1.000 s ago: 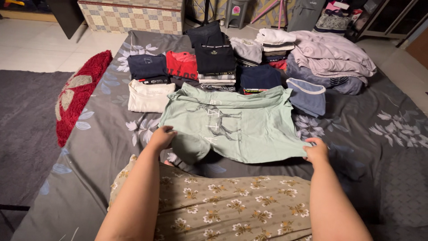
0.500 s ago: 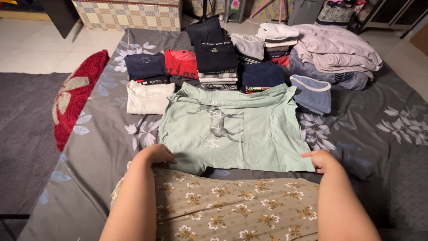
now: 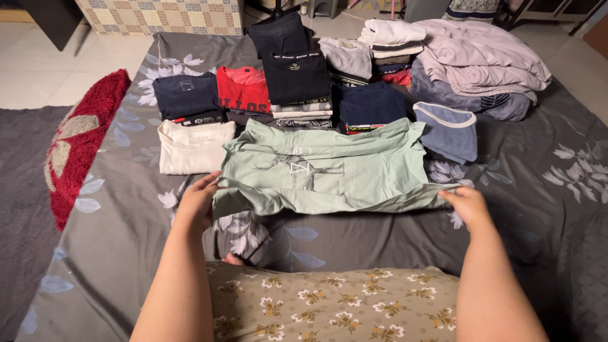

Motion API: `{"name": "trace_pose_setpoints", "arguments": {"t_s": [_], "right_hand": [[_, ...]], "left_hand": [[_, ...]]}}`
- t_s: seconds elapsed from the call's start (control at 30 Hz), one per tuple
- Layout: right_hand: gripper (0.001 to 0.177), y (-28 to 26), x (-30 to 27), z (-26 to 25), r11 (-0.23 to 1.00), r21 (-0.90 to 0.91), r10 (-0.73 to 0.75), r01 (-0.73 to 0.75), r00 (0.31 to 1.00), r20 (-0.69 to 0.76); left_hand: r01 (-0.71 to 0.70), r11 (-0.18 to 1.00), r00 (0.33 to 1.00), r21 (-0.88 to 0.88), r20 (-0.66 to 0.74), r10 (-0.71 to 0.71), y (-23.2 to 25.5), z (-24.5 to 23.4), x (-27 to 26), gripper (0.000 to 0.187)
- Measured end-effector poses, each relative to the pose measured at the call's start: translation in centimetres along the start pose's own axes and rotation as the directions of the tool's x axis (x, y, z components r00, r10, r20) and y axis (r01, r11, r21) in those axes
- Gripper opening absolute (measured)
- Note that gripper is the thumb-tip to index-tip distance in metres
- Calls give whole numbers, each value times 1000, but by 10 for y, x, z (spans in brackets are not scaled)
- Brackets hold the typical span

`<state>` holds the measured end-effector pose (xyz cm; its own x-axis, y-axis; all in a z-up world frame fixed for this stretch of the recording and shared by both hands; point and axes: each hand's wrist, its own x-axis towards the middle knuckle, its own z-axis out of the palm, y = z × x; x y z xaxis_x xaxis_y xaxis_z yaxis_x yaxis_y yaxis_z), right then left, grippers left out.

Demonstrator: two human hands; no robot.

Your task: The person organizes and folds several t-shirts on a bed, smoothing them out and lining them up in neat stacks.

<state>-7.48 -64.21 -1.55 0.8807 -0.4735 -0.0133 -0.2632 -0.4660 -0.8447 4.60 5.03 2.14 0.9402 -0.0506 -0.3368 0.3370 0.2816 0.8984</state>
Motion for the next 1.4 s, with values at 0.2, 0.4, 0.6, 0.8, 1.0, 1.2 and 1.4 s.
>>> {"name": "trace_pose_setpoints", "arguments": {"t_s": [0.2,0.4,0.6,0.8,1.0,1.2,1.4], "right_hand": [[23,-13,22,19,935,-132,353,-329,904,241],[17,-31,38,27,702,645,234,-304,953,195],[43,-3,58,54,858,480,241,-183,969,-61],[49,37,65,48,862,-170,458,-478,877,-146],[41,17,40,42,742,146,653,-655,754,63],[29,-5,12,30,786,426,498,-448,867,-7],[25,-3,-17,0,806,292,550,-516,834,-43]], "left_hand": [[78,982,994,-170,88,-63,-8,-2,48,54],[-152,854,982,-498,22,187,-24,3,105,63],[-228,852,973,-471,-147,180,-11,33,83,58],[-41,790,760,612,-494,422,-52,-23,113,37],[360,658,927,661,-331,-175,-112,-54,139,29],[73,455,892,887,-263,369,-88,-24,80,46],[182,338,893,923,-299,336,-62,-30,43,46]]}}
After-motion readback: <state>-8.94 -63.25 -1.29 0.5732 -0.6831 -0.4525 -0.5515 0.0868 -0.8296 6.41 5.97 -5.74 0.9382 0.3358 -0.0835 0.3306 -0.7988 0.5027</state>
